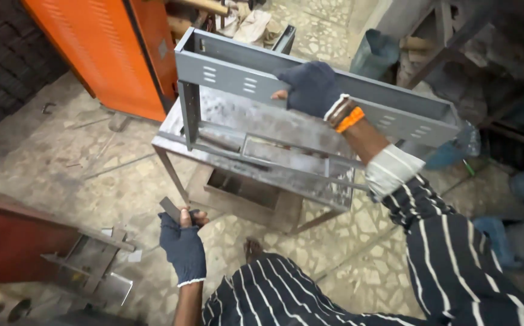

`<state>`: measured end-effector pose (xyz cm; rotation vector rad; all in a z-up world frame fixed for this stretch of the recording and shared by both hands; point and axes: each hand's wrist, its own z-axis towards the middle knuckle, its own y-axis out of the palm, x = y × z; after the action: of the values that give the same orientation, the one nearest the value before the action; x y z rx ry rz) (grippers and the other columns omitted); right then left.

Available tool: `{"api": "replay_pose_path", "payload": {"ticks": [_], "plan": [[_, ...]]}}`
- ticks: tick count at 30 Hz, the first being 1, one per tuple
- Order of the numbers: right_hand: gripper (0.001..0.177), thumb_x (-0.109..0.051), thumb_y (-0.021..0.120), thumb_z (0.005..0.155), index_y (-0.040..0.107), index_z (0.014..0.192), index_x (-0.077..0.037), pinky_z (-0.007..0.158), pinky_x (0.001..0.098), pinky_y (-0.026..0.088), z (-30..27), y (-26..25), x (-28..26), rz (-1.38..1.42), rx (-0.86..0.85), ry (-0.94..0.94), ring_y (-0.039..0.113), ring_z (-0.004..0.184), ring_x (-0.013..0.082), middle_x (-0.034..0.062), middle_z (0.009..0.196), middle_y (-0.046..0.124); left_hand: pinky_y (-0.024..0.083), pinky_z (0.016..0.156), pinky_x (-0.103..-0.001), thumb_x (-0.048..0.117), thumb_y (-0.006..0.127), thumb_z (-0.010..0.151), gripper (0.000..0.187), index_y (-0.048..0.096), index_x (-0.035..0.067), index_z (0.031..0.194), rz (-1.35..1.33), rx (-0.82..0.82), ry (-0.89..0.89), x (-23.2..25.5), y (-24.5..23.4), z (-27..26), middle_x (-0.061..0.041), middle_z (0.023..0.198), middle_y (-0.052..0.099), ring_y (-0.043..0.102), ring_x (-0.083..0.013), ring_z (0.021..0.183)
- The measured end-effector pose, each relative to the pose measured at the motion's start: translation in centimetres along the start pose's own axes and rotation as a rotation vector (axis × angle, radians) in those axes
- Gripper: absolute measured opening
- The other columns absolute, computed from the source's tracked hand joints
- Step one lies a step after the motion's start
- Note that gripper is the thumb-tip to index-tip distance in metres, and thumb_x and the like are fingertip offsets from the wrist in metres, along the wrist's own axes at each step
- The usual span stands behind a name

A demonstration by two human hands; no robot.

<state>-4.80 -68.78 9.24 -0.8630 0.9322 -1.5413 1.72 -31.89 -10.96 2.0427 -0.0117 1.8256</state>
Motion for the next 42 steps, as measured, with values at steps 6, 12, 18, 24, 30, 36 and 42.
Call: {"api": "replay_pose_path", "payload": {"ticks": [6, 12, 18, 24, 30, 36, 42], "plan": [[0.048, -0.048, 0.083, 0.079, 0.077, 0.111, -0.014, 0.071, 0.0507, 0.054, 6.7, 9.8, 10.1, -0.013, 0.010, 0.163, 0.071, 0.081, 0.0374, 0.0153, 0.088, 0.074, 0.059, 0.067, -0.033, 0.020, 0.056, 0.106, 0.021, 0.059, -0.001, 0.110, 0.034, -0.038, -0.035, -1.1, 6.8, 2.4, -0.013, 0.080, 0.069, 0.069, -0.0196, 0.069], [0.070, -0.028, 0.076, 0.063, 0.065, 0.129, -0.008, 0.084, 0.0455, 0.058, 6.4, 14.8, 16.1, 0.054, 0.372, -0.077, 0.073, 0.100, 0.0396, 0.0201, 0.116, 0.073, 0.062, 0.067, -0.036, 0.018, 0.057, 0.103, 0.021, 0.059, -0.002, 0.108, 0.051, -0.054, -0.111, -3.4, 9.9, 5.0, -0.013, 0.080, 0.069, 0.071, -0.0210, 0.069], [0.044, -0.025, 0.083, 0.066, 0.072, 0.107, -0.011, 0.075, 0.0539, 0.055, 5.7, 14.9, 18.0, -0.062, -0.116, 0.432, 0.071, 0.087, 0.0422, 0.0202, 0.089, 0.073, 0.062, 0.065, -0.035, 0.019, 0.056, 0.103, 0.022, 0.062, -0.002, 0.110, 0.122, -0.072, -0.176, -5.8, 11.8, 7.4, -0.013, 0.079, 0.069, 0.070, -0.0206, 0.066], [0.035, -0.021, 0.079, 0.068, 0.077, 0.102, -0.014, 0.073, 0.0523, 0.056, 8.3, 17.4, 22.8, -0.096, -0.037, 0.343, 0.071, 0.085, 0.0415, 0.0187, 0.091, 0.073, 0.059, 0.065, -0.033, 0.018, 0.057, 0.103, 0.022, 0.061, -0.002, 0.110, 0.084, -0.118, -0.195, -6.4, 14.1, 8.4, -0.012, 0.079, 0.069, 0.067, -0.0194, 0.066], [0.042, -0.020, 0.079, 0.067, 0.076, 0.109, -0.015, 0.072, 0.0515, 0.056, 11.0, 21.4, 30.0, -0.084, 0.143, 0.256, 0.071, 0.085, 0.0406, 0.0179, 0.093, 0.074, 0.060, 0.064, -0.033, 0.018, 0.058, 0.101, 0.023, 0.062, -0.003, 0.109, 0.139, -0.098, -0.221, -7.5, 14.4, 9.0, -0.013, 0.078, 0.069, 0.070, -0.0193, 0.068], [0.045, -0.020, 0.078, 0.062, 0.076, 0.107, -0.014, 0.067, 0.0534, 0.056, 12.5, 20.6, 30.9, -0.142, 0.050, 0.306, 0.071, 0.080, 0.0413, 0.0182, 0.089, 0.074, 0.058, 0.062, -0.033, 0.018, 0.059, 0.101, 0.025, 0.062, -0.004, 0.113, 0.194, -0.051, -0.293, -8.5, 13.9, 9.4, -0.014, 0.080, 0.070, 0.069, -0.0212, 0.066], [0.037, -0.017, 0.073, 0.065, 0.075, 0.103, -0.016, 0.071, 0.0509, 0.057, 12.9, 21.4, 32.1, -0.152, 0.036, 0.314, 0.072, 0.083, 0.0409, 0.0182, 0.089, 0.074, 0.060, 0.063, -0.034, 0.018, 0.059, 0.101, 0.025, 0.061, -0.005, 0.111, 0.155, -0.049, -0.282, -9.2, 13.9, 9.6, -0.015, 0.081, 0.069, 0.069, -0.0216, 0.066]]}}
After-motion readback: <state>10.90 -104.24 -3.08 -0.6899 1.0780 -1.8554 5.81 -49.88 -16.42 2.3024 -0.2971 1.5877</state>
